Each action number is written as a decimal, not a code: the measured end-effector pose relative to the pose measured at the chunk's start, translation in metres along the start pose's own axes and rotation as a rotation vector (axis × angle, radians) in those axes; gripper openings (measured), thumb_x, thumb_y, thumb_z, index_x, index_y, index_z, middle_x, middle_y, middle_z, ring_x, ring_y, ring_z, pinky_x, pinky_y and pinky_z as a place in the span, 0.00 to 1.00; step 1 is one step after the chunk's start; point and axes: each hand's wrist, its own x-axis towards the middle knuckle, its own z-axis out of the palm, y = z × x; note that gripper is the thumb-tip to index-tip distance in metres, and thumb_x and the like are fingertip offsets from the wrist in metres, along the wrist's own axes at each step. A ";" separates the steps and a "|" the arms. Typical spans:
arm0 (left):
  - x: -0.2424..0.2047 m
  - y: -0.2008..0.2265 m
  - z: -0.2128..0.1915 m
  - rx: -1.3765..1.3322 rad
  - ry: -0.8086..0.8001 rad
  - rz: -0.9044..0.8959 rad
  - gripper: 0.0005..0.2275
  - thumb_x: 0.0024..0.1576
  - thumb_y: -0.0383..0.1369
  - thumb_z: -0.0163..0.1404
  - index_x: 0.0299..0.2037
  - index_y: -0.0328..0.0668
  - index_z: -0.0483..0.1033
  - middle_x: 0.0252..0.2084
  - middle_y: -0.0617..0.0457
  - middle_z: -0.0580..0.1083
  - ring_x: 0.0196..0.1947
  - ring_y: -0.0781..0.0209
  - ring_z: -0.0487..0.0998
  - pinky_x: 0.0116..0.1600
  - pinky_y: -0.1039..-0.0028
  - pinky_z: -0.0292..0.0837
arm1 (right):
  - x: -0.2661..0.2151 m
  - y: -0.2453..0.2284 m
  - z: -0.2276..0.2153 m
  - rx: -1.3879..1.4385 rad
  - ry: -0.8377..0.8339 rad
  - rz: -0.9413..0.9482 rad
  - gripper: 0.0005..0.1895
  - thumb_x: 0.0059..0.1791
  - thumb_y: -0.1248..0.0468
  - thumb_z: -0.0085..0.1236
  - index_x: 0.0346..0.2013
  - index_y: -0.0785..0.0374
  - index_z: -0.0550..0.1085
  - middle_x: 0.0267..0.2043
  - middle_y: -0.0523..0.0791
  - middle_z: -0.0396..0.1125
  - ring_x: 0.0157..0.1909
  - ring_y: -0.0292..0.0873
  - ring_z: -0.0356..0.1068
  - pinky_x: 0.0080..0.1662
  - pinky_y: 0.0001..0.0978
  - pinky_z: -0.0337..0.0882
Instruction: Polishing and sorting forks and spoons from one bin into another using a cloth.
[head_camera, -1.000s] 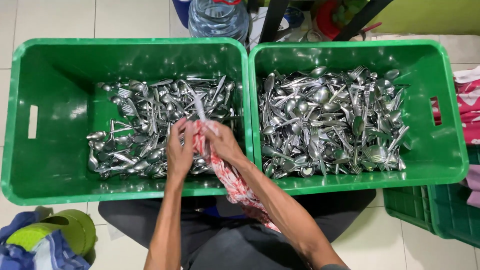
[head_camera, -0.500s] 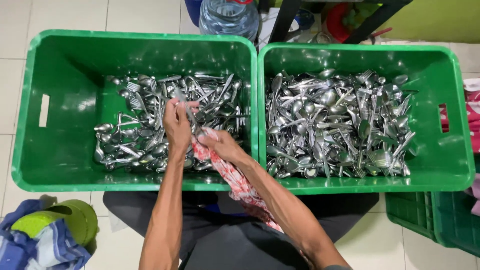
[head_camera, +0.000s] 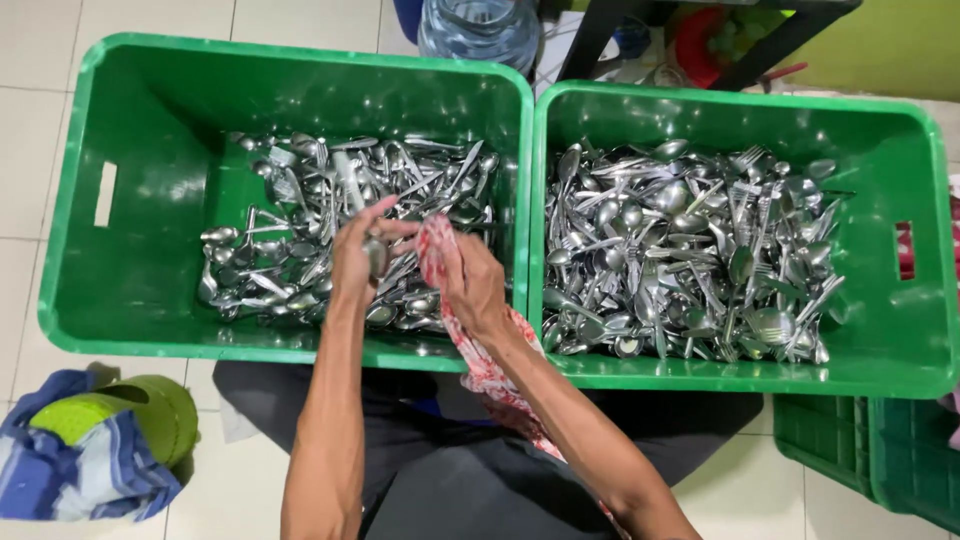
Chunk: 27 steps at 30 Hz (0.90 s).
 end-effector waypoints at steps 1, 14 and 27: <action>-0.002 -0.008 0.000 0.002 0.006 -0.003 0.20 0.70 0.38 0.34 0.62 0.32 0.70 0.37 0.38 0.79 0.46 0.45 0.83 0.52 0.53 0.84 | 0.000 -0.003 0.004 0.004 -0.005 0.004 0.14 0.58 0.57 0.42 0.42 0.58 0.75 0.34 0.49 0.69 0.38 0.54 0.73 0.42 0.39 0.73; -0.002 -0.016 0.014 -0.102 0.030 -0.011 0.20 0.71 0.40 0.32 0.71 0.42 0.58 0.56 0.35 0.76 0.55 0.47 0.80 0.56 0.62 0.80 | -0.005 -0.021 -0.004 -0.057 -0.186 -0.191 0.15 0.57 0.55 0.44 0.42 0.54 0.78 0.37 0.45 0.65 0.33 0.53 0.74 0.35 0.39 0.76; -0.046 -0.027 -0.017 0.639 -0.135 -0.189 0.37 0.70 0.53 0.21 0.33 0.28 0.78 0.08 0.45 0.64 0.06 0.57 0.65 0.13 0.76 0.57 | 0.032 -0.071 -0.031 0.350 -0.368 0.444 0.23 0.53 0.44 0.44 0.37 0.63 0.59 0.24 0.48 0.66 0.12 0.37 0.62 0.11 0.29 0.65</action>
